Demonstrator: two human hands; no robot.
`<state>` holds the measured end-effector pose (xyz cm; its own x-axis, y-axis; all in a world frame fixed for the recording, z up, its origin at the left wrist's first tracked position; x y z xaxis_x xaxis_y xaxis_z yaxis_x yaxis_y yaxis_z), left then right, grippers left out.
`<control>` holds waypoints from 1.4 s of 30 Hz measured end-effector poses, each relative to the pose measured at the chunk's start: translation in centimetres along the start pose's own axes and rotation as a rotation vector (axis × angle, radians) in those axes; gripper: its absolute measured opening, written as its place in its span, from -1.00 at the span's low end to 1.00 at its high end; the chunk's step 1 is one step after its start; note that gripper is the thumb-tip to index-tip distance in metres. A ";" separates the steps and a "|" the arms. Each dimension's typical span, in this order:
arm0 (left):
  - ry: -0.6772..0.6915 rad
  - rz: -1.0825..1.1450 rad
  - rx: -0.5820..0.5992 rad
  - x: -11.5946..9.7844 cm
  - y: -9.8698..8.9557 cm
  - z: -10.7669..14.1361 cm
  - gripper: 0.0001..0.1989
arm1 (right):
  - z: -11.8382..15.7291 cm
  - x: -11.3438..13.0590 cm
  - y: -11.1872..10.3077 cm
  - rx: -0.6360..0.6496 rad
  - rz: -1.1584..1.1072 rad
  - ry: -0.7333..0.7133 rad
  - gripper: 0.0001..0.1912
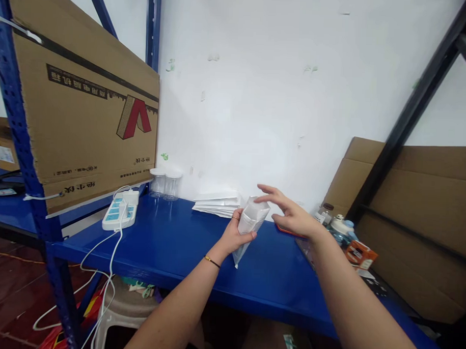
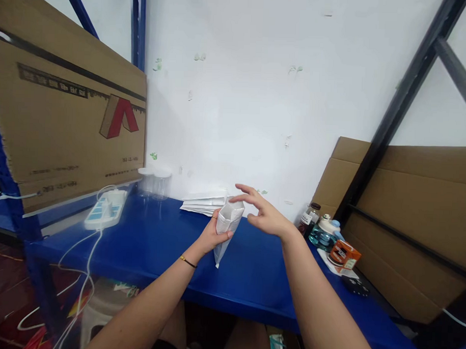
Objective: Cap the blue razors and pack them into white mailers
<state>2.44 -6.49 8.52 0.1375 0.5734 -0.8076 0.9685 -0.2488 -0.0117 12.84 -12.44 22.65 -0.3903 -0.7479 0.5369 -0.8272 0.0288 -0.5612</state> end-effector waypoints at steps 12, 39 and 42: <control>-0.066 -0.001 0.022 -1.0 0.5 -3.4 -0.51 | -0.1 -4.9 -2.1 0.006 0.300 0.111 -0.88; -0.127 -0.768 0.266 1.7 0.8 11.6 -0.88 | 19.2 -9.9 8.9 -0.119 0.226 0.322 -0.80; -0.165 -0.880 0.201 2.5 0.5 11.7 -0.90 | 19.7 -9.2 9.1 -0.204 0.373 0.244 -0.88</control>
<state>0.85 -14.32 -0.38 -0.6788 0.5054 -0.5328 0.6535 0.0849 -0.7521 16.90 -18.35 0.20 -0.7381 -0.4855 0.4684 -0.6659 0.4130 -0.6212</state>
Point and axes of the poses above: each hand's wrist, its own z-axis away from the middle knuckle, its own y-axis out of the palm, x = y × z, the point moved 8 cm from there along -z, towards the middle knuckle, and after that the axes turned 5 degrees about -x, right-handed, at the moved point
